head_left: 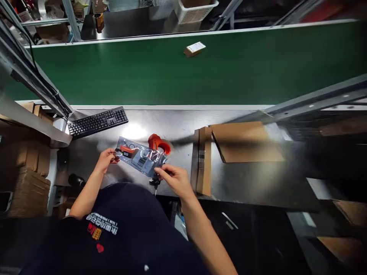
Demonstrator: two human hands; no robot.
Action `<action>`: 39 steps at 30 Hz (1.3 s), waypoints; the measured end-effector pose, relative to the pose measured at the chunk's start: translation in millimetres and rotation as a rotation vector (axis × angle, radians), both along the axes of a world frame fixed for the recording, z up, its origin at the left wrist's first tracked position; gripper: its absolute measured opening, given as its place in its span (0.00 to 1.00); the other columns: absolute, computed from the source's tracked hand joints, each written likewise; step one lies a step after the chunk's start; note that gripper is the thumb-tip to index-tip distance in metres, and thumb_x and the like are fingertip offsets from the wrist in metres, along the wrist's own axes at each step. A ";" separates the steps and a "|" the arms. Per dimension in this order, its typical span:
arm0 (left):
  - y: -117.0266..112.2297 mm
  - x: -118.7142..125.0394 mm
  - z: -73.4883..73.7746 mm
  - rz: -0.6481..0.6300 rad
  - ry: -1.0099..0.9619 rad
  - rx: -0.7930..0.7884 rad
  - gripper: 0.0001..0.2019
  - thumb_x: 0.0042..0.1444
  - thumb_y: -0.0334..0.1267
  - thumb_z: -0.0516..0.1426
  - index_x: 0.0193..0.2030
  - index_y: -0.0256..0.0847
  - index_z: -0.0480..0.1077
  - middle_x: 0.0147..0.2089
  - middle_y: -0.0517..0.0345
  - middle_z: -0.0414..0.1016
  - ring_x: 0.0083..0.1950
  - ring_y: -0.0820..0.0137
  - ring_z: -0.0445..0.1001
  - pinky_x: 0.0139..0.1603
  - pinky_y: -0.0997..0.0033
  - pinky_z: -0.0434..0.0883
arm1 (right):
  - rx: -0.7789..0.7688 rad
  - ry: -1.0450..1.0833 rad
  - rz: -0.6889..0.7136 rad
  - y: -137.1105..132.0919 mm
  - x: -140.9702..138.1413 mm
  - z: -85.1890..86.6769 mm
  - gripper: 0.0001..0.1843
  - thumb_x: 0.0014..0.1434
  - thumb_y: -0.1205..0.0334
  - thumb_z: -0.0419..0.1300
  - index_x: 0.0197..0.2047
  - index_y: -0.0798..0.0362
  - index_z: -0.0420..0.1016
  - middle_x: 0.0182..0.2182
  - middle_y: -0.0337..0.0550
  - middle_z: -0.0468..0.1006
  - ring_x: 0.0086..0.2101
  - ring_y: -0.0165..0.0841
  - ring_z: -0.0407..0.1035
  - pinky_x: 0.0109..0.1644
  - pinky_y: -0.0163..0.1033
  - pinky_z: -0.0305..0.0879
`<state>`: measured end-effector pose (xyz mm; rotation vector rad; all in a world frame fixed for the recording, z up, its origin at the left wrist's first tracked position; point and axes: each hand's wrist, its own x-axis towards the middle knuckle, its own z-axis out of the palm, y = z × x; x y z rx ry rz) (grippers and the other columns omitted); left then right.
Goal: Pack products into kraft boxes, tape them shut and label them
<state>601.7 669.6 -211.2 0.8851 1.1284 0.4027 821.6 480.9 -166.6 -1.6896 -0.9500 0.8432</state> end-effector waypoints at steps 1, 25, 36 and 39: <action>-0.4 -3.7 -10.0 -0.033 0.047 0.031 0.09 0.37 0.36 0.63 0.29 0.38 0.72 0.25 0.59 0.75 0.28 0.70 0.75 0.32 0.71 0.71 | -0.053 0.127 -0.015 6.3 -2.4 -4.5 0.27 0.57 0.38 0.69 0.21 0.51 0.72 0.15 0.36 0.72 0.18 0.30 0.66 0.22 0.35 0.62; -52.9 9.2 22.0 -0.604 -0.193 0.229 0.27 0.56 0.64 0.61 0.25 0.42 0.65 0.21 0.62 0.68 0.24 0.72 0.67 0.28 0.71 0.66 | -0.083 0.479 0.048 18.2 -72.0 -31.1 0.32 0.51 0.33 0.67 0.20 0.49 0.58 0.16 0.31 0.58 0.20 0.26 0.50 0.26 0.35 0.48; -75.1 9.6 10.6 -0.571 0.291 0.669 0.15 0.59 0.43 0.58 0.23 0.41 0.65 0.22 0.64 0.63 0.27 0.73 0.61 0.33 0.70 0.57 | -0.023 -0.351 0.106 -12.3 -71.6 -55.1 0.13 0.66 0.67 0.53 0.43 0.50 0.79 0.49 0.51 0.79 0.37 0.35 0.76 0.42 0.41 0.74; -77.5 12.7 4.9 -0.576 0.280 0.617 0.13 0.61 0.42 0.57 0.26 0.41 0.69 0.24 0.63 0.69 0.29 0.71 0.65 0.34 0.71 0.60 | -0.103 -0.512 0.176 -12.5 -74.0 -60.3 0.17 0.64 0.72 0.54 0.48 0.50 0.82 0.59 0.54 0.75 0.46 0.40 0.76 0.52 0.48 0.76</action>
